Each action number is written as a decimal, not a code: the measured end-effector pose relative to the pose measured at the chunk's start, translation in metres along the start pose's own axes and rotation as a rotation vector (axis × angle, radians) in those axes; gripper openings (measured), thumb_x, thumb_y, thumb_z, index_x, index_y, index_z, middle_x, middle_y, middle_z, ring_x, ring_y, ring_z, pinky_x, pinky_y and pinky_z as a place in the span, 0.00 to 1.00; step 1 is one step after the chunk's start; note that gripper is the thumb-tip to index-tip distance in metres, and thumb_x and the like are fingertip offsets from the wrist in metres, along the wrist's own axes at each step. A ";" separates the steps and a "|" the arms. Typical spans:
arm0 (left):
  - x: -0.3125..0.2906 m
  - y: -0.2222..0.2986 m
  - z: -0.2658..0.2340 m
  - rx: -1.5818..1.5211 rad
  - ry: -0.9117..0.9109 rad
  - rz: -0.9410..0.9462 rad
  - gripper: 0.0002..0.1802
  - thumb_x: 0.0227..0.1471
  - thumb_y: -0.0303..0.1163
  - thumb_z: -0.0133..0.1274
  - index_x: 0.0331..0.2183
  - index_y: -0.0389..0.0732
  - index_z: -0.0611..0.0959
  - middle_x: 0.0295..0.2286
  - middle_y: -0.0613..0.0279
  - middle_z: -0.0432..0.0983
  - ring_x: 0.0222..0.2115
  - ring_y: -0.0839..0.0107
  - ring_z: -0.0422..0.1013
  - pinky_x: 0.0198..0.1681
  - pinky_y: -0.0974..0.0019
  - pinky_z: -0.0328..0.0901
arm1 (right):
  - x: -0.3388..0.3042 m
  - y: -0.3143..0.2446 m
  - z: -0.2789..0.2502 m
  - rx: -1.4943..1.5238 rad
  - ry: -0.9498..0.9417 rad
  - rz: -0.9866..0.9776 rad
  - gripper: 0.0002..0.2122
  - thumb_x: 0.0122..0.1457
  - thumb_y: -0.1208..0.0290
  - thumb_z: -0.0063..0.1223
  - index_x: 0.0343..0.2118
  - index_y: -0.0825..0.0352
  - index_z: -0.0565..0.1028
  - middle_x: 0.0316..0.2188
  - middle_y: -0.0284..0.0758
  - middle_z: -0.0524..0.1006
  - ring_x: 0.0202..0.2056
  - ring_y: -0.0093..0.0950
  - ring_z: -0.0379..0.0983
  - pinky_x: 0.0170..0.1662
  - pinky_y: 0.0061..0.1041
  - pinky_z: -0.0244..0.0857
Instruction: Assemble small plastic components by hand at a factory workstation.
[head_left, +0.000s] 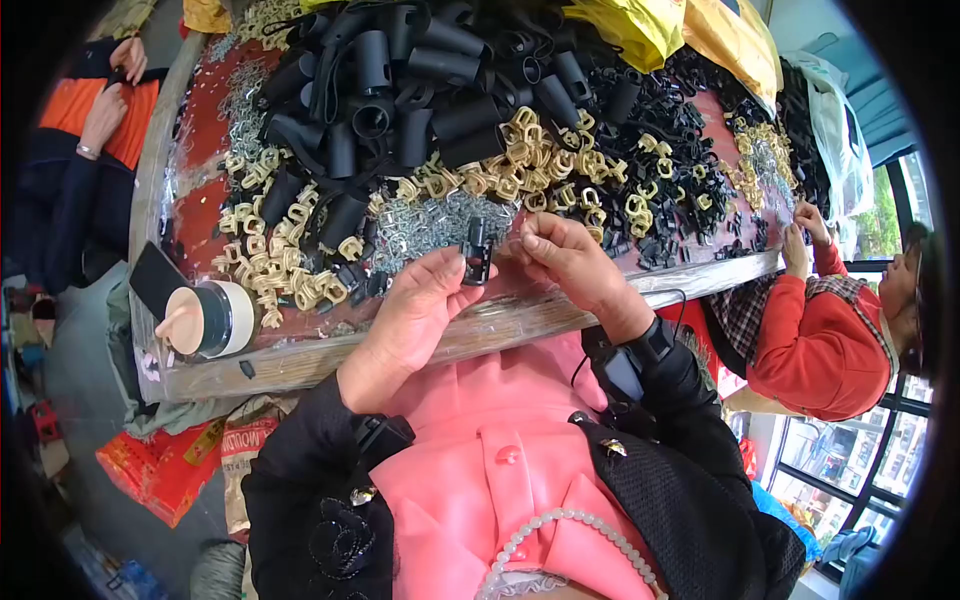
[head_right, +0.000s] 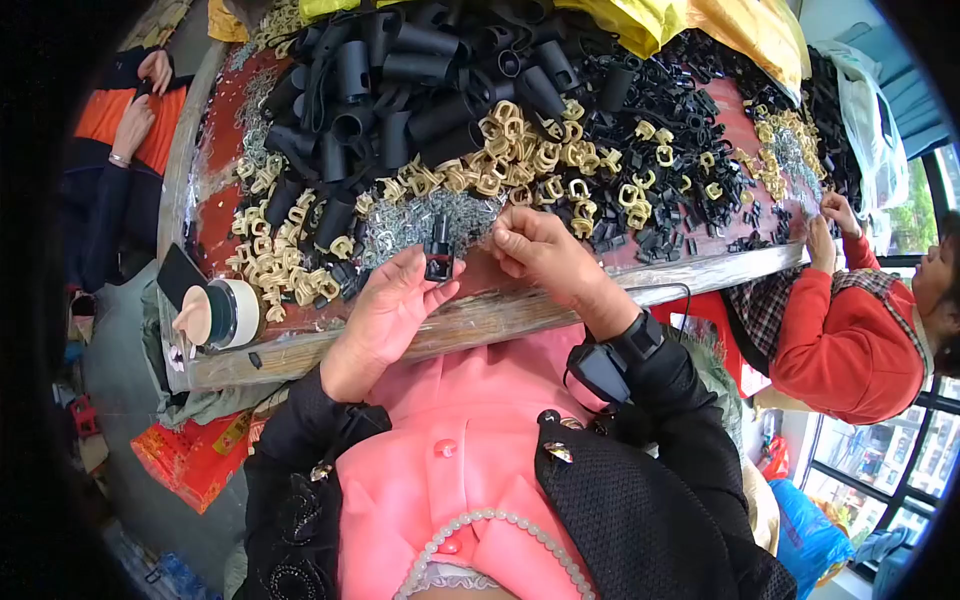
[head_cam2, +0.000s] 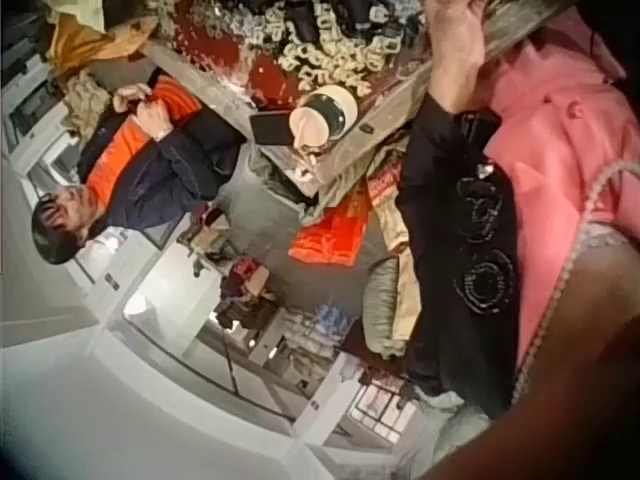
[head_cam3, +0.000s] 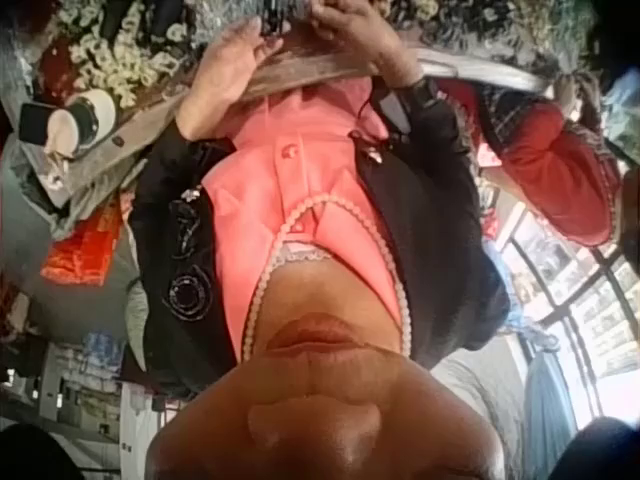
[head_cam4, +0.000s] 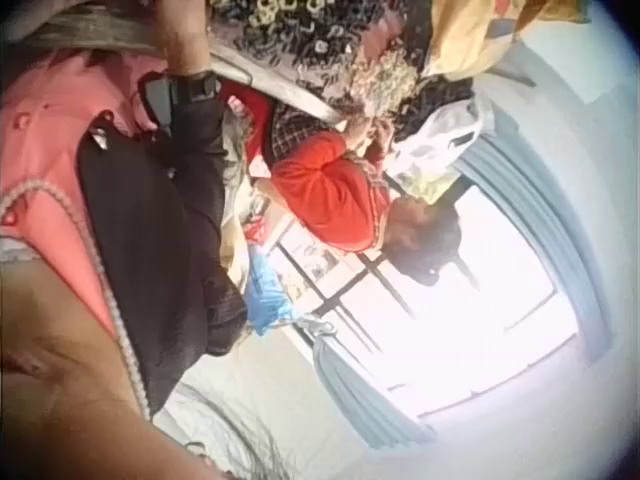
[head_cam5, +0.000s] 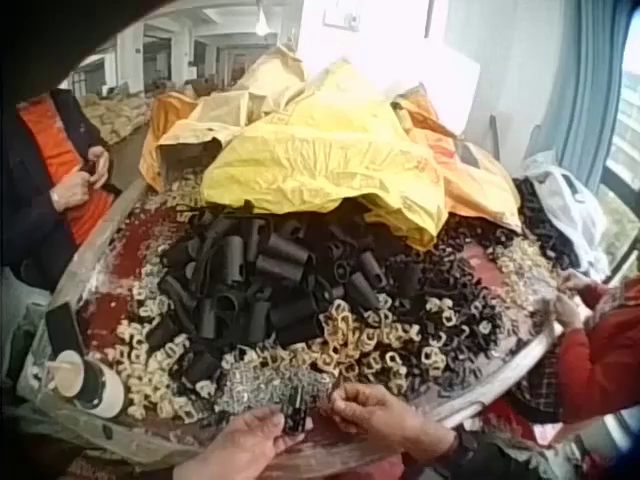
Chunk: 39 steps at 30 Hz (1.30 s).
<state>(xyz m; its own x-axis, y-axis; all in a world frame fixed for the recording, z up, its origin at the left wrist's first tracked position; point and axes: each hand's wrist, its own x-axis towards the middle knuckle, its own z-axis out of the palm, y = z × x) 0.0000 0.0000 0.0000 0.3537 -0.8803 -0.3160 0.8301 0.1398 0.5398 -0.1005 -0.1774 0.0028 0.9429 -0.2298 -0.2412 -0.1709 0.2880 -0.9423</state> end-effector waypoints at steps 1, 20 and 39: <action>0.001 0.001 0.001 0.015 0.000 0.011 0.12 0.47 0.32 0.48 0.36 0.40 0.72 0.33 0.59 0.71 0.38 0.66 0.67 0.43 0.63 0.61 | 0.000 -0.002 0.001 0.057 -0.052 0.038 0.07 0.54 0.69 0.43 0.27 0.67 0.66 0.20 0.28 0.65 0.18 0.14 0.56 0.20 0.11 0.50; 0.007 0.004 0.002 0.071 -0.064 -0.063 0.14 0.46 0.31 0.49 0.36 0.36 0.72 0.32 0.64 0.71 0.33 0.76 0.67 0.41 0.70 0.61 | 0.001 -0.003 0.019 -0.008 -0.060 0.138 0.03 0.53 0.76 0.44 0.28 0.68 0.65 0.19 0.26 0.66 0.18 0.12 0.57 0.21 0.10 0.52; 0.007 -0.011 0.006 0.039 -0.006 0.120 0.13 0.47 0.29 0.47 0.37 0.35 0.71 0.32 0.60 0.71 0.33 0.72 0.68 0.38 0.68 0.64 | -0.012 0.002 0.011 -0.084 0.002 -0.005 0.06 0.55 0.69 0.43 0.26 0.66 0.66 0.19 0.23 0.64 0.19 0.11 0.56 0.22 0.11 0.51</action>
<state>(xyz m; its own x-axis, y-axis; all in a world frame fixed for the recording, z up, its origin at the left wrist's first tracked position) -0.0098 -0.0103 -0.0033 0.4471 -0.8609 -0.2426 0.7643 0.2269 0.6036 -0.1087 -0.1640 0.0065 0.9432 -0.2332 -0.2365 -0.1893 0.2076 -0.9597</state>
